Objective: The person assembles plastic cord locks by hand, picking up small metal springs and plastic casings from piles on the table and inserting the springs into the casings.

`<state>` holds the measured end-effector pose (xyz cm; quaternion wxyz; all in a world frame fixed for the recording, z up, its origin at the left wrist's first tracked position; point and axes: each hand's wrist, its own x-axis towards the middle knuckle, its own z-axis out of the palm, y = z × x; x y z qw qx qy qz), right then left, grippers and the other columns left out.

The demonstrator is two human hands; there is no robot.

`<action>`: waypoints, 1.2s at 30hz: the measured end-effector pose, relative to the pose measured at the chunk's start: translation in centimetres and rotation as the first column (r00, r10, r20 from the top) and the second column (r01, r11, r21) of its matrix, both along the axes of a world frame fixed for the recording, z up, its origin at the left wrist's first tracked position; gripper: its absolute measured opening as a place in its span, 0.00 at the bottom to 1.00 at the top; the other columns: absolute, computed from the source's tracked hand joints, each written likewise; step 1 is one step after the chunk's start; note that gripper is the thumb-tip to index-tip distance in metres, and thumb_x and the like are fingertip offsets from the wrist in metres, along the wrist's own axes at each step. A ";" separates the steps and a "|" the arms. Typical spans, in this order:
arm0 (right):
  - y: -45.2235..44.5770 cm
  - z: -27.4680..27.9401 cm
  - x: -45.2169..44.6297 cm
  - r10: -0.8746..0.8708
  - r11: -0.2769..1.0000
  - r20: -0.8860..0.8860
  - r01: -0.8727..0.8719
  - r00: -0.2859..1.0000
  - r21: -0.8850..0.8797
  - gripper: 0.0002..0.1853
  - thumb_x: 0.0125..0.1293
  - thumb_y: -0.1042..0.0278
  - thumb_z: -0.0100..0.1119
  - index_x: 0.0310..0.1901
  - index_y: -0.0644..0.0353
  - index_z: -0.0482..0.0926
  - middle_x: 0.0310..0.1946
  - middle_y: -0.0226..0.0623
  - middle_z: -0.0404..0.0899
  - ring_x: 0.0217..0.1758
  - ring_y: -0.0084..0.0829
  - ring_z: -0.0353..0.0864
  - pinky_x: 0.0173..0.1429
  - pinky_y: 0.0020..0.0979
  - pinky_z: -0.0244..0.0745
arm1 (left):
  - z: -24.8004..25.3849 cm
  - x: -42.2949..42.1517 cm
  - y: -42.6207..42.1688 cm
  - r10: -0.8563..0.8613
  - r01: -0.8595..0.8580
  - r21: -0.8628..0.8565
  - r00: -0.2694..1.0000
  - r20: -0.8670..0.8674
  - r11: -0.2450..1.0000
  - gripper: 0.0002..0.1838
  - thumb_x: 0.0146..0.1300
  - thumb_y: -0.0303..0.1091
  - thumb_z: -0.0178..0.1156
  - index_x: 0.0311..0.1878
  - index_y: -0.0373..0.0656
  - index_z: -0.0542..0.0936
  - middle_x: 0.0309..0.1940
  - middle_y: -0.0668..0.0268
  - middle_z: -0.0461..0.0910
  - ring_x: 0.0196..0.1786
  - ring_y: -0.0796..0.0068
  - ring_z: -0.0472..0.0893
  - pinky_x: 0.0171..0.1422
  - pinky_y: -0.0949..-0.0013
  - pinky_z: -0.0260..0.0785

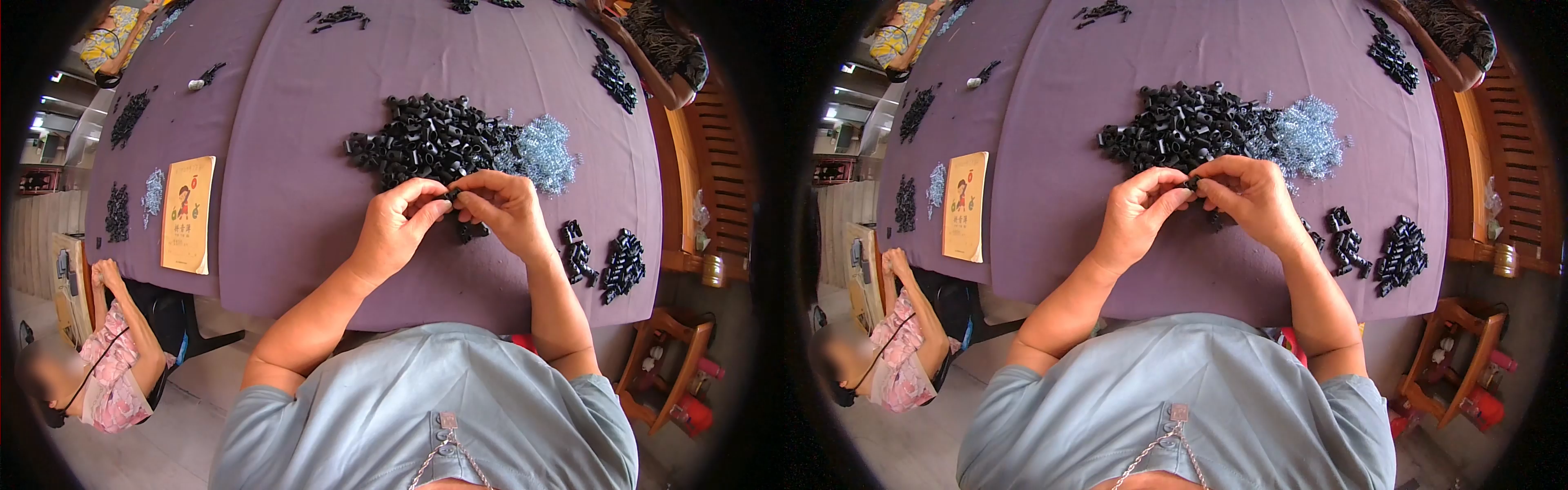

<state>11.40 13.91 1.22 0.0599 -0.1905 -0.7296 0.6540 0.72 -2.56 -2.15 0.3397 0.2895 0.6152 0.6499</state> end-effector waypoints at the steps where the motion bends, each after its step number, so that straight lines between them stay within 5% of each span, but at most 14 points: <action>1: 0.0 0.0 0.0 -0.001 1.000 -0.001 0.001 1.000 -0.001 0.07 0.68 0.75 0.62 0.45 0.67 0.84 0.31 0.30 0.84 0.32 0.16 0.81 0.35 0.20 0.76 | 0.0 0.0 0.0 -0.002 0.002 0.001 1.000 0.004 1.000 0.08 0.71 0.25 0.61 0.51 0.35 0.81 0.41 0.67 0.85 0.45 0.80 0.84 0.51 0.75 0.78; 15: -1.0 -0.7 -0.2 -0.005 0.936 -0.129 0.050 0.992 0.348 0.06 0.63 0.80 0.63 0.41 0.69 0.84 0.30 0.35 0.82 0.31 0.21 0.81 0.36 0.26 0.77 | -0.3 0.4 0.0 0.020 -0.020 0.004 0.999 -0.036 1.000 0.09 0.72 0.26 0.61 0.52 0.35 0.81 0.41 0.66 0.85 0.44 0.81 0.84 0.50 0.75 0.78; 27: -2.1 -0.1 -0.1 -0.005 0.883 -0.208 0.102 0.978 0.458 0.08 0.62 0.82 0.62 0.44 0.68 0.84 0.32 0.39 0.82 0.32 0.28 0.86 0.37 0.27 0.80 | 0.4 0.6 -0.2 0.041 -0.041 0.003 0.998 -0.045 0.999 0.08 0.71 0.26 0.61 0.50 0.35 0.81 0.39 0.67 0.85 0.42 0.83 0.83 0.49 0.76 0.76; 36: -2.2 1.0 0.0 0.078 0.869 -0.216 0.040 0.973 0.494 0.17 0.58 0.79 0.68 0.51 0.65 0.82 0.35 0.35 0.80 0.34 0.25 0.82 0.40 0.28 0.80 | 0.3 0.5 -0.3 0.025 -0.059 0.144 0.973 0.227 0.988 0.08 0.72 0.25 0.58 0.51 0.34 0.79 0.42 0.65 0.83 0.46 0.78 0.83 0.52 0.72 0.78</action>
